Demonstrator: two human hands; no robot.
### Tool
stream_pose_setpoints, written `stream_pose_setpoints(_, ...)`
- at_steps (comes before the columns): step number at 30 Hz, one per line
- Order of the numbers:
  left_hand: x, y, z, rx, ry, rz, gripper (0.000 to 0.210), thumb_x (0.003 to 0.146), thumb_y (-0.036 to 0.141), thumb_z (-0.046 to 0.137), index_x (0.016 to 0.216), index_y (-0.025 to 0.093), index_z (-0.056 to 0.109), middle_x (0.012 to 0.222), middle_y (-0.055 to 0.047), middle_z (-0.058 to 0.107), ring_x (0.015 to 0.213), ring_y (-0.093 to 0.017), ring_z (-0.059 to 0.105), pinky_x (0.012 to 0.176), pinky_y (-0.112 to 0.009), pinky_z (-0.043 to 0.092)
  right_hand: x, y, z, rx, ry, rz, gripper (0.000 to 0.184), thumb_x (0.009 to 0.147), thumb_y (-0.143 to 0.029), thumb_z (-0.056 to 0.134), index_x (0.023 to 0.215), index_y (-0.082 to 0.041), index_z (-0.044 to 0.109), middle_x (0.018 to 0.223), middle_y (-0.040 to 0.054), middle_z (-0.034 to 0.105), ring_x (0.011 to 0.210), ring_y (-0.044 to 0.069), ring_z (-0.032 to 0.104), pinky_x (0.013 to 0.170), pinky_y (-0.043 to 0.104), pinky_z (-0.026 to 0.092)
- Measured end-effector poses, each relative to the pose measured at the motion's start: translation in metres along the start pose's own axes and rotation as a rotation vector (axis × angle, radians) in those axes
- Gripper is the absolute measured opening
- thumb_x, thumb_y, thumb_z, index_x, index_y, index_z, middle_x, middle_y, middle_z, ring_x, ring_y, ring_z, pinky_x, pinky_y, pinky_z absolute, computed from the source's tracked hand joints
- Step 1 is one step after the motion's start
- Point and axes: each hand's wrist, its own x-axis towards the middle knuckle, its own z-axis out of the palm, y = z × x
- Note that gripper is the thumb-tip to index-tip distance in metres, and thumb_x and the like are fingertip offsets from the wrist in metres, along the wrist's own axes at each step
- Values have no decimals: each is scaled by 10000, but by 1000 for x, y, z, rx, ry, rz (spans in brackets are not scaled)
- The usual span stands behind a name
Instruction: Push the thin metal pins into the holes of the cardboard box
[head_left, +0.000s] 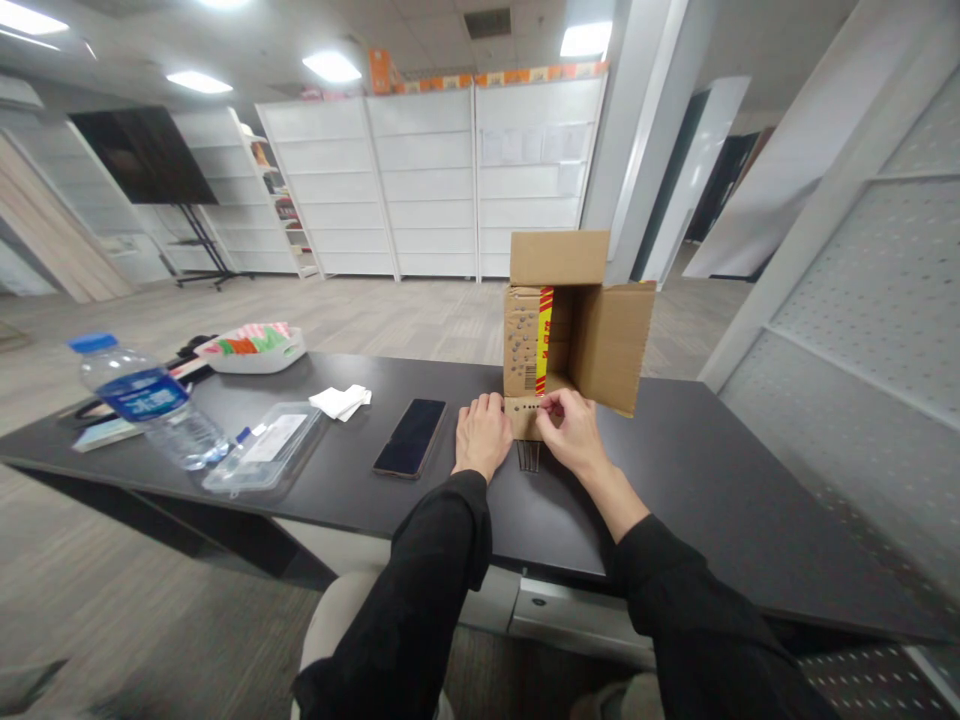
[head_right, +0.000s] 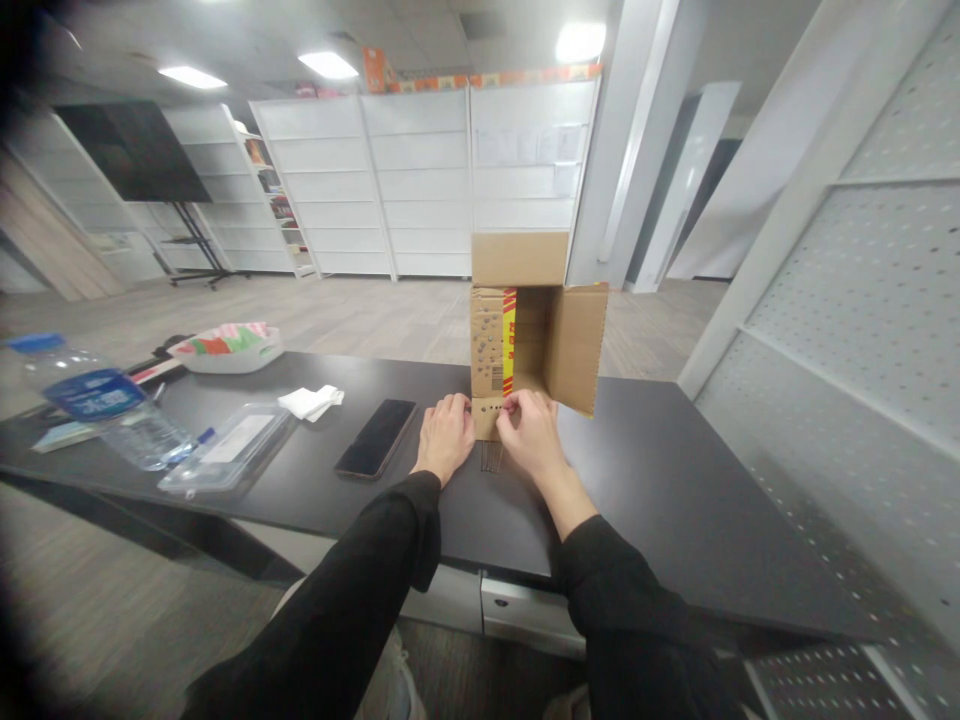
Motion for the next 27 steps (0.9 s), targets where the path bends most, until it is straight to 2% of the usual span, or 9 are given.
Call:
stream_pose_setpoints(7,-1,-1,1,3,8,7,141,956,165,468,1060,204,554,1093,-85,657,1071,-238,603,930,-368,407,0,-2,-7,83,4,-19,54,829,-276,537,797,-233,537,787,26,662,765,205,606,836,383,421)
stream_pose_setpoints(13,-1,-1,2,2,8,6,137,960,171,471,1063,203,556,1095,-84,659,1067,-238,602,922,-366,401,-3,-5,-16,90,-19,-36,50,824,-271,553,796,-230,547,782,27,659,761,204,603,841,390,408)
stream_pose_setpoints(27,0,-3,6,7,26,18,135,967,172,464,1061,199,558,1088,-79,657,1055,-236,600,909,-365,398,-42,-5,-46,15,-317,-76,63,881,-219,540,831,-221,578,849,23,670,851,213,609,813,355,339)
